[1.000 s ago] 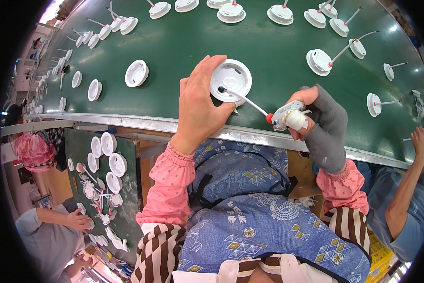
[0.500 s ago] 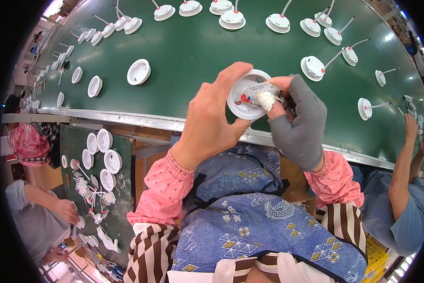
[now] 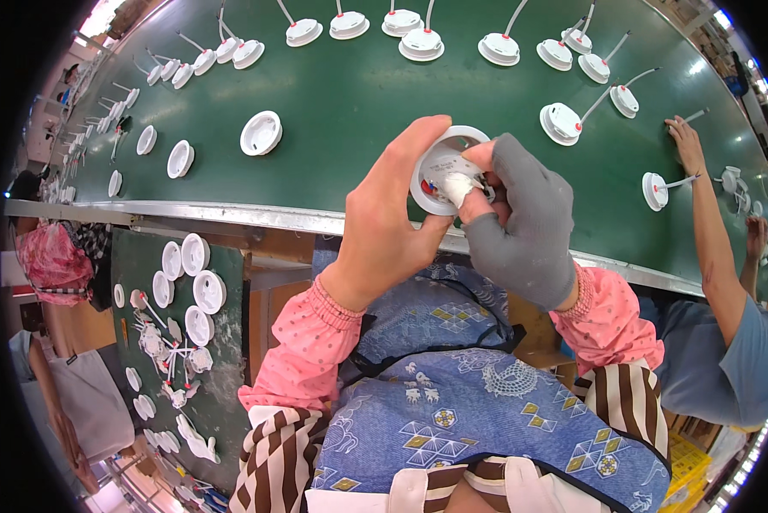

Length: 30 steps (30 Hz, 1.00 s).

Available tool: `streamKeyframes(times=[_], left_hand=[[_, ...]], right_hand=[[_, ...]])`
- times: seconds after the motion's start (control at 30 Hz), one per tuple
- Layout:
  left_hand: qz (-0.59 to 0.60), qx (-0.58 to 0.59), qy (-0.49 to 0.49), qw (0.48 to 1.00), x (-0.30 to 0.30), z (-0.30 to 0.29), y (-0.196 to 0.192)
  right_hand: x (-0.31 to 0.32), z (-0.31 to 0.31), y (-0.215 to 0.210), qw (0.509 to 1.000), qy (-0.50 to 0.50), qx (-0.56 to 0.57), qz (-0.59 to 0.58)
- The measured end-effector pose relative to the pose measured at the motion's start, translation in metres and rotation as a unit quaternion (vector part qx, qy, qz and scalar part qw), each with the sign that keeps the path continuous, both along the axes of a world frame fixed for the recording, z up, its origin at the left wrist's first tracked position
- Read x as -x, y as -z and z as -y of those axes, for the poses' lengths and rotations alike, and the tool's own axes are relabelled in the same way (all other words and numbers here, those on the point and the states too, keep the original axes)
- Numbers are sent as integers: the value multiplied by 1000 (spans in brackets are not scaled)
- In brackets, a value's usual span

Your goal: The person assembles an LED light fixture by hand, attaching an LED board and wiring to a fixture base with mounting screws using a screwdriver.

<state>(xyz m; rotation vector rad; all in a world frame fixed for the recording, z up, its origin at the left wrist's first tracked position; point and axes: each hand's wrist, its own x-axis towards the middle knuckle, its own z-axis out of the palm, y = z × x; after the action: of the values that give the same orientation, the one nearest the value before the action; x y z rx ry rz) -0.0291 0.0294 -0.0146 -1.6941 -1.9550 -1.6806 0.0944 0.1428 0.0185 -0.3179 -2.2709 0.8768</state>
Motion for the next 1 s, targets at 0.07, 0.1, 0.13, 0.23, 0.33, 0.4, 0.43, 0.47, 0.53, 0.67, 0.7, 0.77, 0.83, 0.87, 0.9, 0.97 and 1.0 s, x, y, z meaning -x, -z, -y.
streamKeyframes(times=[0.07, 0.1, 0.13, 0.23, 0.33, 0.4, 0.43, 0.47, 0.53, 0.67, 0.7, 0.77, 0.83, 0.87, 0.9, 0.97, 1.0], left_hand=[[-33, -20, -27, 999, -1, -2, 1], [-35, -20, -23, 999, -2, -2, 2], [-14, -11, -19, 1000, -4, -1, 3], [29, 15, 3, 999, -2, 1, 2], [71, 43, 30, 996, 0, 4, -2], [88, 54, 43, 994, 1, 8, -3], [113, 80, 41, 990, 1, 12, -2], [139, 105, 38, 984, 2, 15, 0], [148, 119, 40, 981, 6, 20, 4], [169, 171, 37, 970, 7, 36, 2], [190, 148, 45, 970, 5, 38, 3], [217, 179, 60, 958, -1, 39, -11], [299, 214, 89, 926, -2, 47, -17], [300, 210, 82, 927, -3, 54, -18], [329, 248, 89, 907, -3, 61, -19], [363, 276, 90, 885, -5, 70, -17], [320, 266, 79, 906, -7, 71, -16]], right_hand=[[1, 0, 2, 999, -5, 38, 1], [0, -1, 4, 999, -2, 38, -1], [0, -1, 8, 999, -6, 32, 0], [0, -3, 9, 1000, -16, -1, -8], [-2, -5, 11, 999, -22, -27, -5], [-4, -5, 13, 999, -19, -26, 5], [-6, -4, 16, 1000, -18, -16, 15], [-7, -4, 18, 999, -18, -6, 26], [-12, -6, 18, 998, -30, -2, 53], [-16, -10, -7, 991, -82, -94, 39], [-18, -5, -16, 987, -88, -127, 52], [-18, -3, -8, 979, -121, -138, 85], [-15, -6, 2, 969, -186, -91, 138], [-13, -6, 3, 967, -194, -94, 138], [-11, -6, 3, 964, -216, -26, 152], [-7, -8, 8, 956, -244, 40, 155], [-5, -7, 13, 954, -252, 35, 158]])
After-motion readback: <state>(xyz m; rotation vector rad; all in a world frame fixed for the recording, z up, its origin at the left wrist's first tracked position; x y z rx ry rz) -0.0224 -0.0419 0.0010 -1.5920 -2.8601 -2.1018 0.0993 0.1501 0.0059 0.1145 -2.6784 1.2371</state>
